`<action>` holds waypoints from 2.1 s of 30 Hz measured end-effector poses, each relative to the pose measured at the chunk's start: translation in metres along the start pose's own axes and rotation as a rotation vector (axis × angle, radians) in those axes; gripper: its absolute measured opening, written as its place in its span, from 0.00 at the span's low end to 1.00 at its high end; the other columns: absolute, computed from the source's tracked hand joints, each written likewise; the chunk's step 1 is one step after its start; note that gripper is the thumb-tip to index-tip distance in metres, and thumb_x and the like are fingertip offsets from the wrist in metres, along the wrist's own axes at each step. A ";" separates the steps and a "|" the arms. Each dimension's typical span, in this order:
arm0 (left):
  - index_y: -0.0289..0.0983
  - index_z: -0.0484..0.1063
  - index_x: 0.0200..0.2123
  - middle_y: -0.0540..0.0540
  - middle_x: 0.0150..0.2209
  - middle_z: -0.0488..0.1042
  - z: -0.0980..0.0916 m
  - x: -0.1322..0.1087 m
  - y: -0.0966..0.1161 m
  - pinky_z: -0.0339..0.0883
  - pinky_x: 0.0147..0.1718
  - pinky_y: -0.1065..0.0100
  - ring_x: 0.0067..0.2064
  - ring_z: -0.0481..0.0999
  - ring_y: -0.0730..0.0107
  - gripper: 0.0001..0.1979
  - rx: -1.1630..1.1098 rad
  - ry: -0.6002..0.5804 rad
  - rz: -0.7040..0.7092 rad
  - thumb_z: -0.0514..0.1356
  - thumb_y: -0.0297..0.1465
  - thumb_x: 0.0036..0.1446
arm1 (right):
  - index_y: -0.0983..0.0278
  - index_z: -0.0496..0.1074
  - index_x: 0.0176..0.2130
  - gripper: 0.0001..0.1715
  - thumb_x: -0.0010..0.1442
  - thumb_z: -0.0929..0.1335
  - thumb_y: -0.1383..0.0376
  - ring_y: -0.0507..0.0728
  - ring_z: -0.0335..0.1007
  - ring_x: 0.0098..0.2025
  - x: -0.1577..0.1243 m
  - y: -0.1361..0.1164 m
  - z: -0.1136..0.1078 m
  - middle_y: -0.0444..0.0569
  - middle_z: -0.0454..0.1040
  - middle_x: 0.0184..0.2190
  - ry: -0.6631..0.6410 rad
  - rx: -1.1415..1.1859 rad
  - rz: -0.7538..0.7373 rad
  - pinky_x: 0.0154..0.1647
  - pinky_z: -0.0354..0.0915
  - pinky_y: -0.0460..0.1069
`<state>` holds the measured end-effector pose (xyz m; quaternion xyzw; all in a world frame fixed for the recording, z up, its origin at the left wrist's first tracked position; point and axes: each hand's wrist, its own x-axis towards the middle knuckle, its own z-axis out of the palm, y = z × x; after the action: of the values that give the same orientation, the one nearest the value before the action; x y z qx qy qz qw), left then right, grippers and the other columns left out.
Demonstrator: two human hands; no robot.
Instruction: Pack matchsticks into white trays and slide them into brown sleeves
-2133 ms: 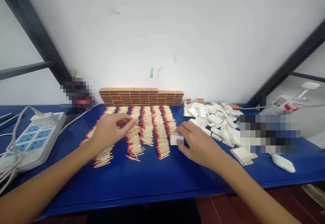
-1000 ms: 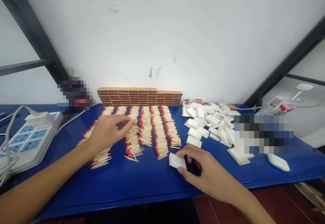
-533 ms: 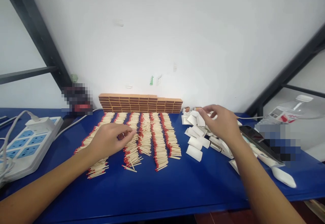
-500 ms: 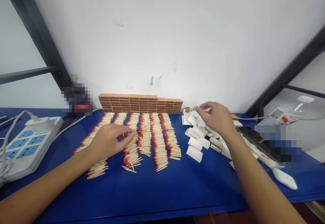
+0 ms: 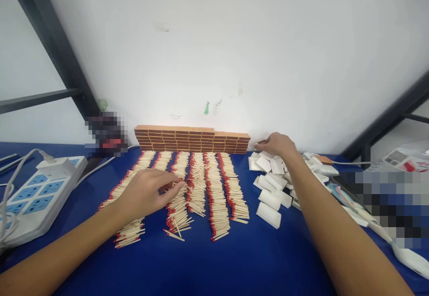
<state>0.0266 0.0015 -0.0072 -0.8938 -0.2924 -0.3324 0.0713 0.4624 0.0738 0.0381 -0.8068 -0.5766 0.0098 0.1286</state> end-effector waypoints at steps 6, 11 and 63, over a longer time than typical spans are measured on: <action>0.38 0.80 0.47 0.47 0.35 0.84 -0.004 0.003 0.011 0.71 0.33 0.65 0.32 0.81 0.66 0.14 -0.158 0.020 -0.120 0.60 0.40 0.69 | 0.61 0.78 0.42 0.29 0.57 0.75 0.40 0.61 0.75 0.36 -0.097 -0.055 -0.008 0.52 0.81 0.36 0.363 0.330 -0.315 0.35 0.67 0.53; 0.39 0.77 0.56 0.46 0.44 0.85 -0.017 0.008 0.036 0.74 0.33 0.68 0.37 0.82 0.67 0.25 -0.642 -0.140 -0.418 0.67 0.48 0.62 | 0.62 0.71 0.51 0.26 0.61 0.77 0.52 0.59 0.75 0.39 -0.172 -0.119 0.032 0.51 0.78 0.39 0.677 0.435 -0.828 0.39 0.71 0.54; 0.38 0.78 0.50 0.41 0.43 0.83 -0.003 0.004 0.017 0.74 0.47 0.56 0.46 0.80 0.56 0.19 -0.275 -0.055 0.042 0.71 0.42 0.60 | 0.65 0.79 0.39 0.19 0.62 0.75 0.51 0.49 0.65 0.23 -0.184 -0.129 0.039 0.42 0.73 0.23 -0.595 1.076 -0.495 0.21 0.60 0.43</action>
<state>0.0373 -0.0116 -0.0008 -0.9099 -0.2269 -0.3431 -0.0530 0.2744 -0.0517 0.0041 -0.4364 -0.6706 0.4890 0.3474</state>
